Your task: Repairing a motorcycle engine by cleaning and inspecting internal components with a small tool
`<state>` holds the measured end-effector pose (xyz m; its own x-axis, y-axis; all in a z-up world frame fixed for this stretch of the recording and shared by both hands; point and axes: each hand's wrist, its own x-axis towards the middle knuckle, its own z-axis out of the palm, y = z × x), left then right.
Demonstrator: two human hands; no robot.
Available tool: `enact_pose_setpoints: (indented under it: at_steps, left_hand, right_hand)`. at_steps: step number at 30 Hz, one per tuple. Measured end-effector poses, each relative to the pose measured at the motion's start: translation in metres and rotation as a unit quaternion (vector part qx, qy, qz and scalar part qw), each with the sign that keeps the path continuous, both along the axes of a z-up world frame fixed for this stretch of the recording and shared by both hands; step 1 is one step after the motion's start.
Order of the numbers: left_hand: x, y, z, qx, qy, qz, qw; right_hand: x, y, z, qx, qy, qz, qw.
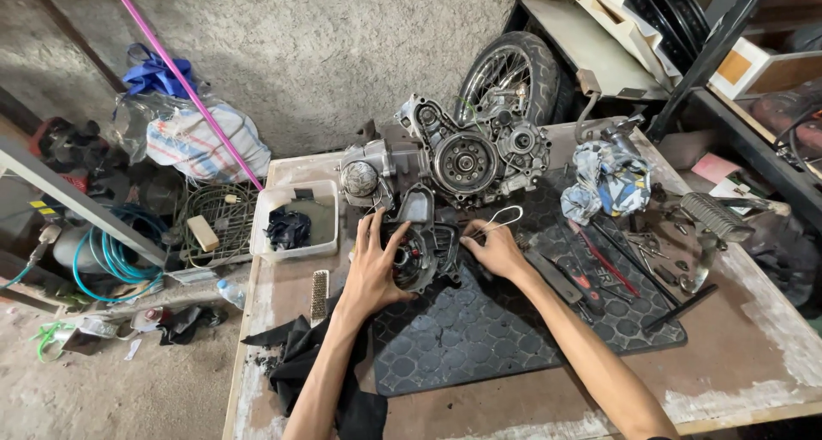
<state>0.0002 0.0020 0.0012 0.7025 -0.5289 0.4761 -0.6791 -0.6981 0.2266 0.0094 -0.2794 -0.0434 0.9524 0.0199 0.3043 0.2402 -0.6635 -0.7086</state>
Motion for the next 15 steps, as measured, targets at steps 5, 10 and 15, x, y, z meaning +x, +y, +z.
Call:
enact_pose_setpoints:
  at_steps: [5,10,15]
  left_hand:
    - [0.003,0.005,-0.008,-0.024,0.011,0.013,1.0]
    - [-0.004,0.001,-0.004,-0.033,0.01,0.016,0.999]
    - [-0.006,-0.005,-0.014,0.024,-0.032,0.033,0.999]
  right_hand:
    - [0.007,-0.01,0.001,0.051,0.046,-0.03,0.997]
    - [0.008,-0.012,0.008,0.116,0.058,-0.034,0.991]
    - [0.009,-0.01,0.018,0.106,0.062,-0.019,0.992]
